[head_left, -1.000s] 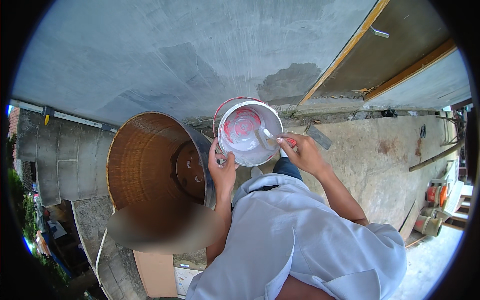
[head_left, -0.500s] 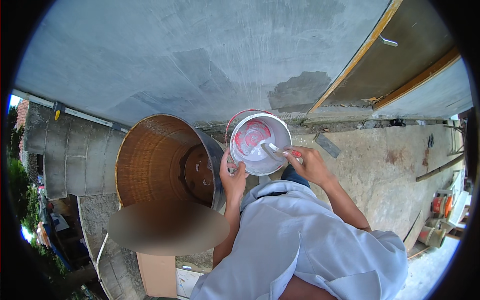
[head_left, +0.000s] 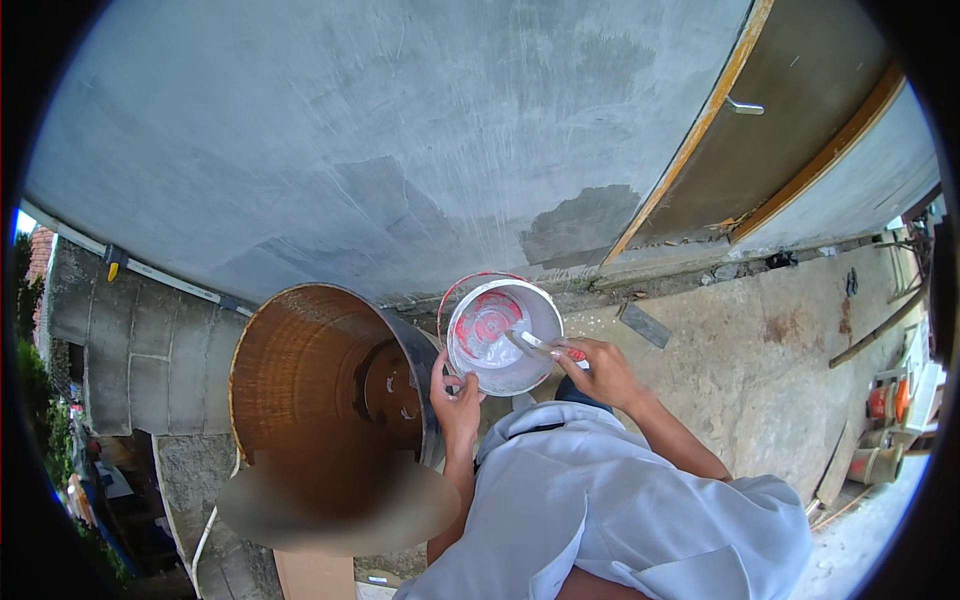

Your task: The recorder is using a paintbrush to apply white paint to a concrete wall while crouching.

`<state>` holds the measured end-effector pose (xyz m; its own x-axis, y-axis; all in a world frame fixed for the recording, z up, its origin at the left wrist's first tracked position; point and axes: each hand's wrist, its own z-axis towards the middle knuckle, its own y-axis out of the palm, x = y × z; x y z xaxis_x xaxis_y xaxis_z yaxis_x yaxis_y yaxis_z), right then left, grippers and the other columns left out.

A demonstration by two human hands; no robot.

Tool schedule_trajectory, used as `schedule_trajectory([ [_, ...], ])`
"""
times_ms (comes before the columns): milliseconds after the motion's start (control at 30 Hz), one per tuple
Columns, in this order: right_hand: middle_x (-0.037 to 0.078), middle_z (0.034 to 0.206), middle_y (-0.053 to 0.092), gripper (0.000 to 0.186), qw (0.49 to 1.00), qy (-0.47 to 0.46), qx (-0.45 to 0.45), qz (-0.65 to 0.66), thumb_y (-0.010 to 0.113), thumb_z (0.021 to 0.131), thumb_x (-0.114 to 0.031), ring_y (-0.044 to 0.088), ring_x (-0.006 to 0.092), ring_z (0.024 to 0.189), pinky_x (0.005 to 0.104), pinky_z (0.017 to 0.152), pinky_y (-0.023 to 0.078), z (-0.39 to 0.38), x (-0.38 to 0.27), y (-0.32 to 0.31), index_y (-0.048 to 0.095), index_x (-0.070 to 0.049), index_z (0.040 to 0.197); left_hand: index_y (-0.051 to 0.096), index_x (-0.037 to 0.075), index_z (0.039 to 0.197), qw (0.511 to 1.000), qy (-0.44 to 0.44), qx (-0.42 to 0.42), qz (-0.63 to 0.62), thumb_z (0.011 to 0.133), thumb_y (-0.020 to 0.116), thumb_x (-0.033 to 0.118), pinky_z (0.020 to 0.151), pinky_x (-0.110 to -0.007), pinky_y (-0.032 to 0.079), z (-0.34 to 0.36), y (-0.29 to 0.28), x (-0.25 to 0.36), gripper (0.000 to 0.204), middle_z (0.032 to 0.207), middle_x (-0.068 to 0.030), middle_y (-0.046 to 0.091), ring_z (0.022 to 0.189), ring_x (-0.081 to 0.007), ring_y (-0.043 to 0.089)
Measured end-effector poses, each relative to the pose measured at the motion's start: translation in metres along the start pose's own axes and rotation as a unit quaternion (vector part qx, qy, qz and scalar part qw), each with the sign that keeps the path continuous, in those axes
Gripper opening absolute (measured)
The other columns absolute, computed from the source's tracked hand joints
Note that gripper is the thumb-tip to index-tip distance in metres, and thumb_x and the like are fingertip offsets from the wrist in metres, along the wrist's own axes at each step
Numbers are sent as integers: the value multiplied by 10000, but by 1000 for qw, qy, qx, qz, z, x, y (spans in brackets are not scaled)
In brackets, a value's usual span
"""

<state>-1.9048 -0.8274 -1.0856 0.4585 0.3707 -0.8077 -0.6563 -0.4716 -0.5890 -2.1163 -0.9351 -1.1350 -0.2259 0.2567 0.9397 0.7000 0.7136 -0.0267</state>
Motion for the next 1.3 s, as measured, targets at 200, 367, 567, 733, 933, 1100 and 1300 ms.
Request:
schedule_trajectory([
  [200,232,1083,707,299,999,-5,28,-19,643,953,-254,695,396,959,430,850,562,0,5,3,724,-20,1120,440,118,1462,1000,-4,-13,-5,896,620,-48,610,-293,598,5,-2,-12,616,946,-30,458,809,-184,668],
  [367,224,1056,713,309,999,-21,29,-16,646,954,-280,699,386,934,431,825,563,-5,11,5,727,-26,1111,455,107,1446,1000,-3,-9,5,880,630,-47,632,-328,629,-1,-4,-9,611,959,-44,471,844,-209,655],
  [567,188,1049,721,330,999,-16,0,-46,629,965,-334,700,369,929,434,819,560,-3,17,8,725,-59,1119,460,103,1444,1000,1,-6,-7,871,630,-62,626,-323,630,1,-3,-11,621,922,-47,487,806,-200,642],
  [733,184,1046,721,336,999,-25,12,-46,628,965,-340,696,373,926,440,819,557,2,18,9,718,-67,1139,463,108,1447,1000,5,-10,-9,869,639,-46,573,-302,601,9,0,-10,623,923,-46,489,784,-189,628],
  [933,191,1030,717,320,998,-29,1,-56,638,959,-315,694,374,906,444,805,552,3,13,7,714,-67,1148,472,109,1442,1000,2,-8,-9,861,642,-38,560,-301,587,12,2,-8,622,924,-50,498,761,-180,611],
  [1100,187,1049,712,311,999,-28,-14,-41,653,950,-304,670,381,997,453,853,532,2,20,14,720,-71,1145,459,128,1446,1000,-6,-18,10,872,653,-34,655,-368,643,12,1,-11,628,968,-67,497,830,-186,606],
  [1300,207,1066,693,310,992,30,103,-64,693,926,-307,578,390,1159,462,974,462,-2,46,43,734,-72,1124,458,107,1450,999,22,-37,-2,856,654,-30,556,-304,594,5,7,-18,641,936,-59,493,758,-197,642],
])
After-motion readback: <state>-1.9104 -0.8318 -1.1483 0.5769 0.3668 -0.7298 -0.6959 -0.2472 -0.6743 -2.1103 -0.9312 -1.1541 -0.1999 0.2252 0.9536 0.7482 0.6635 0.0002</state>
